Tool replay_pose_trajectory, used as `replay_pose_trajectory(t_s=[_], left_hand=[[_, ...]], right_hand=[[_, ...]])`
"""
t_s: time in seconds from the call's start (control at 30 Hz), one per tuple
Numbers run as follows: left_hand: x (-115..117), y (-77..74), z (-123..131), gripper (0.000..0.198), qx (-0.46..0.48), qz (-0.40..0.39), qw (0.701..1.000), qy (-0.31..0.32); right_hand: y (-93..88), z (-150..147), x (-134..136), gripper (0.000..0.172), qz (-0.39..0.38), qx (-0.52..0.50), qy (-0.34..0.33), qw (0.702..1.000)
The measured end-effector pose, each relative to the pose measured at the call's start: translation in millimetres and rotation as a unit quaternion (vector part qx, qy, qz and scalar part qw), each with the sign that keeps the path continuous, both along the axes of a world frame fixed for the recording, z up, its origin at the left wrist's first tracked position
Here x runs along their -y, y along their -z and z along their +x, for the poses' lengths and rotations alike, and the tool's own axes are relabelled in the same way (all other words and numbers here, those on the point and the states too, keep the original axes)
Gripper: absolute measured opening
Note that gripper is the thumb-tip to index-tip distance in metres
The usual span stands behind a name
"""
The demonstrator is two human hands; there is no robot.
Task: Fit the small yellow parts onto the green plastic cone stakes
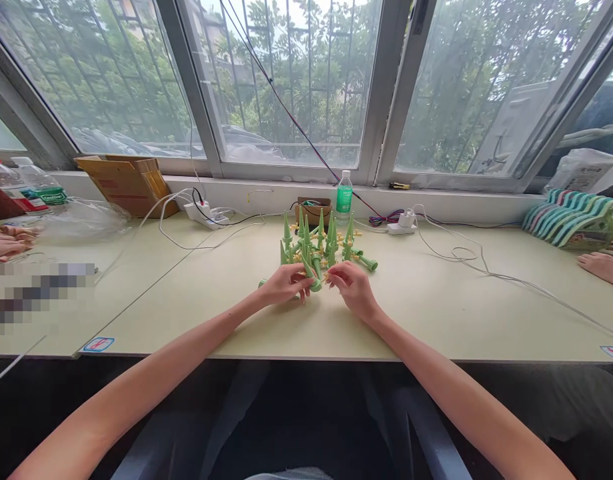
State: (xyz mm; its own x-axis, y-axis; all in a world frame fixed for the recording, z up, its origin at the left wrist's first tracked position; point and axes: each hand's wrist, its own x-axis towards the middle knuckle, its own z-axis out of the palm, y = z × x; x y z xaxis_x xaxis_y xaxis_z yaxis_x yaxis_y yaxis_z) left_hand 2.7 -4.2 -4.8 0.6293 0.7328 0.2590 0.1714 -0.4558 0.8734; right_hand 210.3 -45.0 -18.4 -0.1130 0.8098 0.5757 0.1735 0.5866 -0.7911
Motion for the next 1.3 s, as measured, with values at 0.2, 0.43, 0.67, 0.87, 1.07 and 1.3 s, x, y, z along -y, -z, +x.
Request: replay_pose_trajectory(t_s=[0.2,0.43,0.67,0.87,1.07,1.3], left_hand=[[0.7,-0.6,1.0,0.039,0.03,-0.054,0.998,0.027],[-0.2,-1.0,2.5,0.04,0.044,-0.06,0.997,0.017],[9.1,-12.8,4.8,0.039,0.06,-0.073,0.995,-0.009],[11.5,-17.0,5.0,0.04,0.078,-0.08,0.994,-0.017],[7.2,-12.3,4.1,0.038,0.062,-0.081,0.995,0.004],[6.7,-10.6,4.9,0.04,0.053,-0.074,0.996,0.01]], right_hand=[[-4.0,-3.1,0.5,0.016,0.004,-0.018,-0.014,1.0],[-6.0,-2.6,1.5,0.02,0.01,-0.022,-0.006,1.0],[-5.9,-2.0,4.0,0.023,0.005,-0.002,0.007,1.0],[-5.3,-2.7,5.2,0.024,0.01,-0.001,0.01,1.0],[-6.1,-3.0,6.2,0.021,0.008,0.014,0.037,0.999],[-4.3,-2.9,5.9,0.023,0.012,0.038,0.05,0.998]])
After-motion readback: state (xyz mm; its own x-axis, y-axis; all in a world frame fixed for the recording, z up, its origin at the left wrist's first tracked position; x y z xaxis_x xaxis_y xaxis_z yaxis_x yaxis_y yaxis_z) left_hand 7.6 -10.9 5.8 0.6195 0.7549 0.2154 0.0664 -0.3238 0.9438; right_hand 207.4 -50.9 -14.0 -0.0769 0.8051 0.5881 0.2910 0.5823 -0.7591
